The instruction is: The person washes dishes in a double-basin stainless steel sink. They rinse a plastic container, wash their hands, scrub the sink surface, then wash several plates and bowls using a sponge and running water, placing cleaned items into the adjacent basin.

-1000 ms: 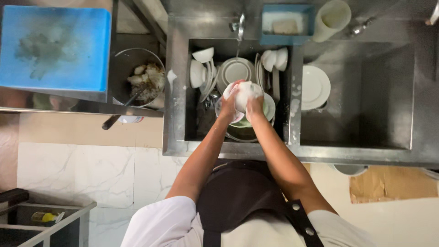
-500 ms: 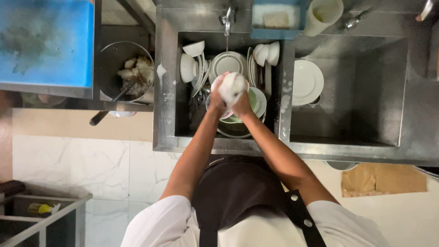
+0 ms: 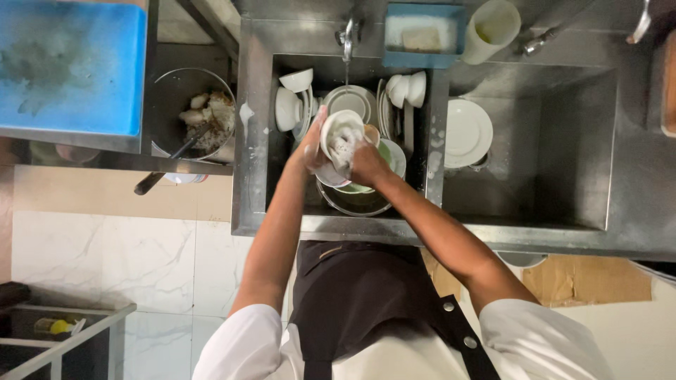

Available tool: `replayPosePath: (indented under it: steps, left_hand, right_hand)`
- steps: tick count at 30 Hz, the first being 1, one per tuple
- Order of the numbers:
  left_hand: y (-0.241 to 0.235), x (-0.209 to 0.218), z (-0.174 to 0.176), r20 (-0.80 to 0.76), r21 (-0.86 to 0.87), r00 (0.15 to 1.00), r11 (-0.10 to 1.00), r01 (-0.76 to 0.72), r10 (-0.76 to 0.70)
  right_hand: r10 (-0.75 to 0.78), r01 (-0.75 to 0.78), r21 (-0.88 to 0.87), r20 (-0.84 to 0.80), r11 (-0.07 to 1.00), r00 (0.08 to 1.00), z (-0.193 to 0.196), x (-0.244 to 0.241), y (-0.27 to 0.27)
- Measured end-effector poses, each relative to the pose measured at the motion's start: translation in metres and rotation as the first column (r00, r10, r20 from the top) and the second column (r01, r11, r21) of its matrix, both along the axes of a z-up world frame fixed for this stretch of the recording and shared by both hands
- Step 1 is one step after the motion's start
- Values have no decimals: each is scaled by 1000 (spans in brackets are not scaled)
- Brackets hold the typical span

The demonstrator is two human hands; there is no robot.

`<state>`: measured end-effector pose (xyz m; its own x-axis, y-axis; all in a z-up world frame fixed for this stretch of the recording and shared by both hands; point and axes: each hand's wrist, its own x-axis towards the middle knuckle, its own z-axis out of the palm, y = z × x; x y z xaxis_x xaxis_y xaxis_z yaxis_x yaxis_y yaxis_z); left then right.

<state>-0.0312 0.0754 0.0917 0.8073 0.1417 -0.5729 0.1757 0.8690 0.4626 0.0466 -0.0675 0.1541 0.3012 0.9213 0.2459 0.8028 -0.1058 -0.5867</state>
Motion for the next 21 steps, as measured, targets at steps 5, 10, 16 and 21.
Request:
replayPosePath:
  steps: [5,10,16,21]
  left_hand:
    - [-12,0,-15,149,262,974,944,-202,168]
    - [-12,4,-13,686,542,711,760,-359,-153]
    - [0,-1,1,542,840,773,208,-500,-330]
    - [-10,0,-7,145,-26,981,992,-122,125]
  right_hand:
    - [-184,321,91,-660,943,729,27,-13,-6]
    - [-234,232,133,-6,964,972,11,-22,-13]
    - [-133,207,32,-670,978,731,3,-10,-21]
    - [77,268,77,-997,960,12,27,10,-25]
